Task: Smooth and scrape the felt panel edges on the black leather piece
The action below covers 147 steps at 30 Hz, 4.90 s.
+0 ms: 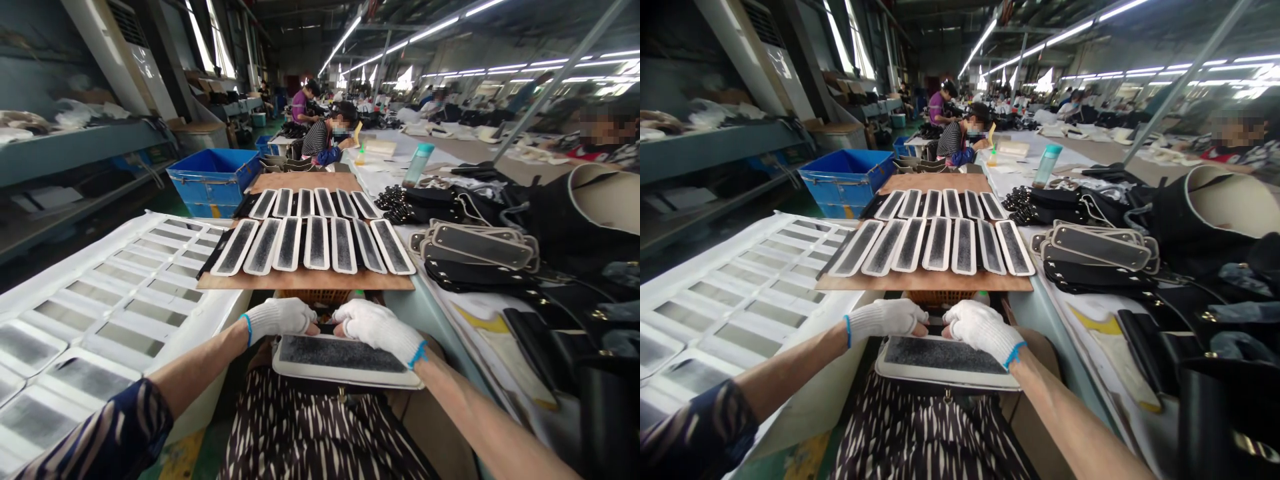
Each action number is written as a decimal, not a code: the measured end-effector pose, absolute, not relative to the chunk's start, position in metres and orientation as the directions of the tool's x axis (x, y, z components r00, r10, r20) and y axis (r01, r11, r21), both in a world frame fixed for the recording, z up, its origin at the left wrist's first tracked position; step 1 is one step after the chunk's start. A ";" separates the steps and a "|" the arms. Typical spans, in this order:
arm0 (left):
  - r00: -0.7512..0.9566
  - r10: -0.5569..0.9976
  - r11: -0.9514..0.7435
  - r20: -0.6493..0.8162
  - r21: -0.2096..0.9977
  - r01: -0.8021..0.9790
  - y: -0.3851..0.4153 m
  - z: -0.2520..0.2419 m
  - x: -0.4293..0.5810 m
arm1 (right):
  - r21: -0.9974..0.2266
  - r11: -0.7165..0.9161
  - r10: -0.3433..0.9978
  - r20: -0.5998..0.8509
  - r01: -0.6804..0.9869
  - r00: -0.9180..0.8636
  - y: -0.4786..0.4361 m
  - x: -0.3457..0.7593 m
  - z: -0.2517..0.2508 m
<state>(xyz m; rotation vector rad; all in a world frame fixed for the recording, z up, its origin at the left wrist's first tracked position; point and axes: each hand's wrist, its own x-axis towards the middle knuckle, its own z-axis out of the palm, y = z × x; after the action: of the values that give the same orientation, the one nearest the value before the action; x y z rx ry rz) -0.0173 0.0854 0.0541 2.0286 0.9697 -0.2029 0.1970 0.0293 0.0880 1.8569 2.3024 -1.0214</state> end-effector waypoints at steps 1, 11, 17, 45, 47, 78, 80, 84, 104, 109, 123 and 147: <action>0.684 0.558 -0.326 -0.470 0.634 0.701 0.086 0.054 -0.016 | -0.464 0.110 0.870 -0.382 0.879 -0.311 0.031 0.192 0.088; 0.620 0.651 -0.252 -0.437 0.647 0.720 0.075 0.057 -0.013 | -0.378 0.247 0.888 -0.281 0.892 -0.365 0.035 0.170 0.085; 0.457 0.861 -0.179 -0.226 0.705 0.686 0.033 0.065 -0.036 | -0.351 0.208 0.958 -0.116 0.913 -0.263 -0.001 0.170 0.084; 0.449 0.787 -0.552 0.424 0.156 0.819 -0.053 0.027 -0.055 | -0.292 0.272 0.895 0.427 0.917 -0.129 -0.083 0.140 0.037; 0.441 0.793 -0.531 0.420 0.125 0.838 -0.053 0.027 -0.053 | -0.253 0.264 0.900 0.412 0.931 -0.144 -0.082 0.139 0.040; 0.488 0.793 -0.505 0.366 -0.055 0.861 -0.075 0.021 -0.023 | -0.170 0.054 0.998 -0.017 0.984 -0.058 -0.064 0.134 0.071; 0.552 0.746 -0.568 0.373 -0.077 0.820 -0.078 0.008 -0.028 | -0.141 0.059 0.994 0.104 0.988 -0.044 -0.066 0.134 0.065; 0.573 0.733 -0.573 0.367 -0.120 0.811 -0.081 -0.001 -0.027 | -0.136 0.138 0.962 0.253 0.981 -0.100 -0.070 0.133 0.055; 0.524 0.743 -0.473 0.417 -0.227 0.851 -0.103 0.000 0.000 | 0.009 0.253 0.724 0.662 0.967 -0.196 -0.104 0.128 0.016; 0.543 0.710 -0.474 0.449 -0.267 0.839 -0.103 0.000 0.000 | -0.049 0.394 0.714 0.645 0.918 -0.272 -0.114 0.146 0.005; 0.547 0.642 -0.553 0.538 -0.169 0.816 -0.101 -0.015 0.002 | -0.103 0.496 0.654 0.698 0.862 -0.292 -0.109 0.170 -0.005; 0.494 0.654 -0.498 0.573 -0.165 0.851 -0.088 -0.004 0.034 | -0.021 0.334 0.753 0.607 0.942 -0.253 -0.119 0.213 0.017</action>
<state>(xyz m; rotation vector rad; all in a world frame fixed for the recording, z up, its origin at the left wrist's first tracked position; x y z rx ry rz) 0.0339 -0.0879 -0.0044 3.0709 1.6542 0.8241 0.2129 -0.1186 0.0167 2.0999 2.9491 0.6768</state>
